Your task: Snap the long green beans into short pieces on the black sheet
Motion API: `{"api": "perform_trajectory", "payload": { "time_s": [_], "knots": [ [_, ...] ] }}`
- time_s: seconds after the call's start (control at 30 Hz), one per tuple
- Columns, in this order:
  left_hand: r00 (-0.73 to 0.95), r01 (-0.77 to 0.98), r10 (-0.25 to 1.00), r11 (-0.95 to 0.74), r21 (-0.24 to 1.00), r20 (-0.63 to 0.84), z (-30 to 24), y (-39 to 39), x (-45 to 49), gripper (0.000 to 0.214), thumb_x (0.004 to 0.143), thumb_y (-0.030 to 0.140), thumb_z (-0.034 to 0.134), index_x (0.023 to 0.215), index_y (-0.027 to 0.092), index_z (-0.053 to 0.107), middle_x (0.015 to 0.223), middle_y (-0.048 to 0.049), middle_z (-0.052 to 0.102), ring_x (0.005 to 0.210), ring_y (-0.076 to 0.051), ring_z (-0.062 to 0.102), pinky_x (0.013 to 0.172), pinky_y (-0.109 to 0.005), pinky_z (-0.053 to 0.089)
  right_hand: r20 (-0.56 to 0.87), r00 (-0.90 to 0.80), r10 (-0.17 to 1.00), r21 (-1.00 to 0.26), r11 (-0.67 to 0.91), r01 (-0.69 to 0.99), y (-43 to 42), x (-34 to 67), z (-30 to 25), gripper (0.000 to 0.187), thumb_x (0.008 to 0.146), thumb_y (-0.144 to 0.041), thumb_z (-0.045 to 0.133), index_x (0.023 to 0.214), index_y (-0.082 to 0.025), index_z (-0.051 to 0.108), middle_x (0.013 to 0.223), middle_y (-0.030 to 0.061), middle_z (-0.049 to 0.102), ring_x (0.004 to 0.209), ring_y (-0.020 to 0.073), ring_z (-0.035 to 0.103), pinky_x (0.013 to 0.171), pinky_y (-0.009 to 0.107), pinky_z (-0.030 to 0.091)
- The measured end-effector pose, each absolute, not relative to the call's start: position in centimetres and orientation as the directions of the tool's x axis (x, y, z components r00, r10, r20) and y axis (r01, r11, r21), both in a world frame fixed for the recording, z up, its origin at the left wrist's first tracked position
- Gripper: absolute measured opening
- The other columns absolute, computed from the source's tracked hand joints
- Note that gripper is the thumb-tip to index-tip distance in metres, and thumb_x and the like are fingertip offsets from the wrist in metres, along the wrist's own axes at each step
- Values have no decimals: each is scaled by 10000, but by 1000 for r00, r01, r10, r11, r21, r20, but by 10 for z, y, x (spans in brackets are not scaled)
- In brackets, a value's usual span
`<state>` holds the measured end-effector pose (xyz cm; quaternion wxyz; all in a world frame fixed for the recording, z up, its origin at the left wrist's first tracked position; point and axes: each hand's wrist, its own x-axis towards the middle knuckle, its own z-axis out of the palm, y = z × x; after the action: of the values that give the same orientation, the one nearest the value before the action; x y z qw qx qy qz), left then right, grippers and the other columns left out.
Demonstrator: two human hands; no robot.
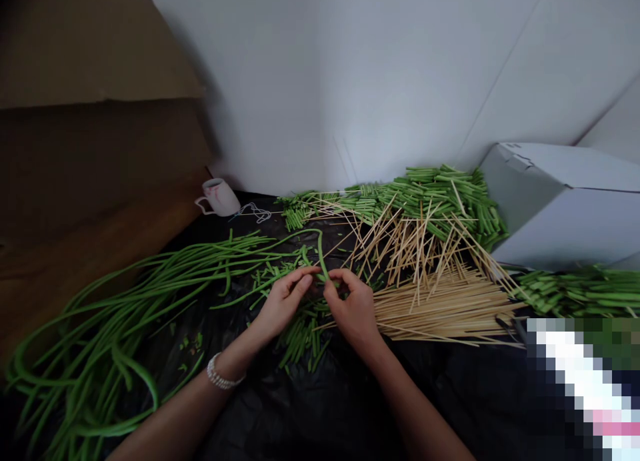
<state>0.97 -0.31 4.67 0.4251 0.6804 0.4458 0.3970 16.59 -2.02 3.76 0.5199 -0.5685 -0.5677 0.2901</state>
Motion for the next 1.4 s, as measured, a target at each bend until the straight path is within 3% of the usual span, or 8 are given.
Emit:
{"api": "perform_trajectory", "payload": {
  "time_s": [0.1,0.2,0.4,0.53,0.67,0.9,1.17,1.4],
  "knots": [
    [174,130,971,-188,974,164,47,0,11,265,905,391,533,995,170,648,909,-53,700,772,-161,618,732,-279,480,271,233,934,-923,183,339,-18,171,37,158,800,-345,551,845,-209,618,788,35,694,711,187,620,703,317,474],
    [66,7,981,-184,983,184,48,4,10,177,861,350,601,858,176,569,877,-50,697,772,-144,615,770,-277,469,255,279,926,-928,154,339,-12,183,34,201,845,-377,511,882,-205,608,831,58,706,742,201,625,719,334,478],
    [167,-133,976,-121,984,142,49,4,12,257,837,309,629,933,215,409,890,-46,706,796,-140,623,776,-294,475,529,246,812,-713,268,648,-5,195,35,240,843,-319,526,985,-177,656,1018,117,686,1006,261,573,925,438,410],
    [421,-109,907,39,993,10,53,-6,15,329,785,336,694,867,214,399,767,13,653,680,-112,592,698,-264,460,349,25,937,-860,309,406,-14,183,42,205,843,-384,584,861,-213,696,891,59,694,873,213,611,821,364,464],
    [608,-83,792,135,987,-57,56,-10,14,343,751,356,734,842,195,444,765,1,642,668,-115,596,644,-248,450,64,-111,992,-998,66,15,-19,175,44,255,786,-468,657,847,-222,691,720,-5,649,609,147,560,562,275,450],
    [536,12,841,73,997,-68,58,-3,8,362,919,506,471,975,164,576,809,-68,712,596,-117,587,586,-252,430,-12,182,983,-929,56,-366,-6,189,42,285,636,-423,803,742,-199,662,669,-31,598,543,90,492,514,227,419],
    [513,157,857,-39,987,-48,56,-2,7,254,865,396,591,897,152,656,798,-50,716,587,-115,551,565,-234,418,-16,235,972,-901,88,-424,-5,191,46,279,638,-398,809,789,-197,689,694,-28,603,554,77,494,508,212,427],
    [458,256,887,-195,947,59,59,-2,5,328,911,419,511,799,159,677,748,-28,676,619,-128,541,604,-240,412,-16,228,973,-916,78,-394,-6,191,46,284,664,-424,789,806,-192,710,676,-16,635,544,85,524,514,222,432]
  ]
}}
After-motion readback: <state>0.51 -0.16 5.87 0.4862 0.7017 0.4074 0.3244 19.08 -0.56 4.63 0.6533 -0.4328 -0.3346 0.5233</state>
